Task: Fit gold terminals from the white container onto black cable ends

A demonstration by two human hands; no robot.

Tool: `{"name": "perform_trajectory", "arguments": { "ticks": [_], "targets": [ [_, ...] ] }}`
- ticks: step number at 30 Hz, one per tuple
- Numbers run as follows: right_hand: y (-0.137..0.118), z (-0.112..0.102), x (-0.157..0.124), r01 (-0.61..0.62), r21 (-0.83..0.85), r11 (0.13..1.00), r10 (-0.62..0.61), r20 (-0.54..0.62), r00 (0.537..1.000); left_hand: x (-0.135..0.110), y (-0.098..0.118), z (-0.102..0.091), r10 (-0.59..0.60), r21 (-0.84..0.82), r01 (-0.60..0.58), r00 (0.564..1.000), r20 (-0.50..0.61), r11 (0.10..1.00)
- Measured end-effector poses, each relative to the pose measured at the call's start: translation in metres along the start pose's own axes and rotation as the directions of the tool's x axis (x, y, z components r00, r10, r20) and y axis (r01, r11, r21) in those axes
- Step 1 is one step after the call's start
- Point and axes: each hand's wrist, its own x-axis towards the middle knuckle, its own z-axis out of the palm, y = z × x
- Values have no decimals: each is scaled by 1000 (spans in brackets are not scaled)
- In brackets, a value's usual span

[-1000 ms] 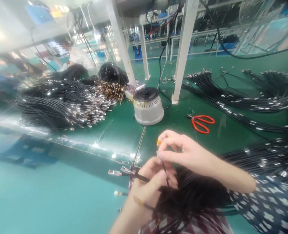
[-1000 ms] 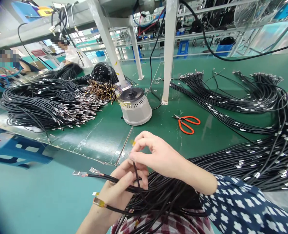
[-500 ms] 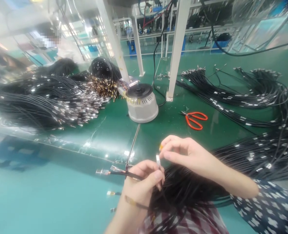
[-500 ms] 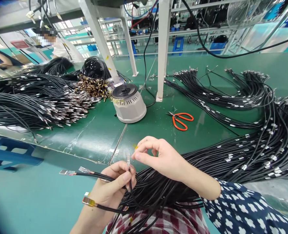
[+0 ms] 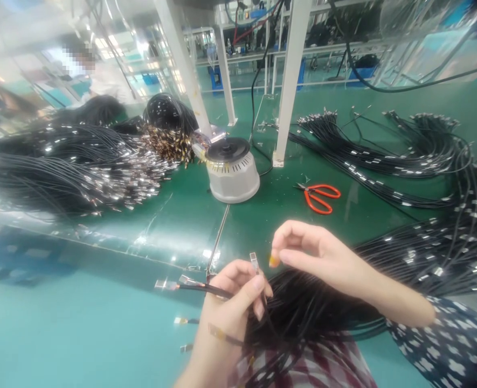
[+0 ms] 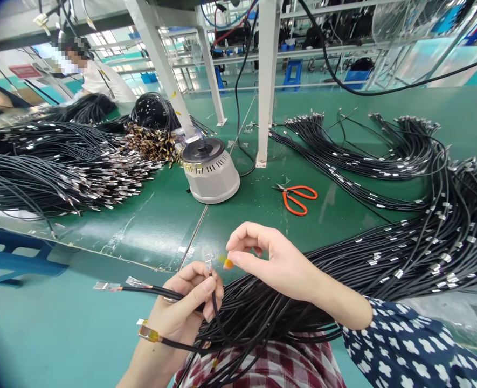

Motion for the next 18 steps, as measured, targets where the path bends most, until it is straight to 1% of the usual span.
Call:
{"name": "perform_trajectory", "arguments": {
  "ticks": [4,7,11,18],
  "targets": [
    [-7,-9,-4,45,-70,997,-42,42,998,1,1,1,-5,72,5,1000,0,997],
    [-11,-11,-3,66,-123,990,-56,88,995,2,2,0,-15,94,14,1000,12,995],
    [-14,-10,2,99,-107,989,-82,152,985,3,1,-3,-28,108,22,998,56,994],
    [-16,-11,4,110,-138,984,-79,214,974,2,2,-3,-16,114,9,998,64,993]
  ]
}}
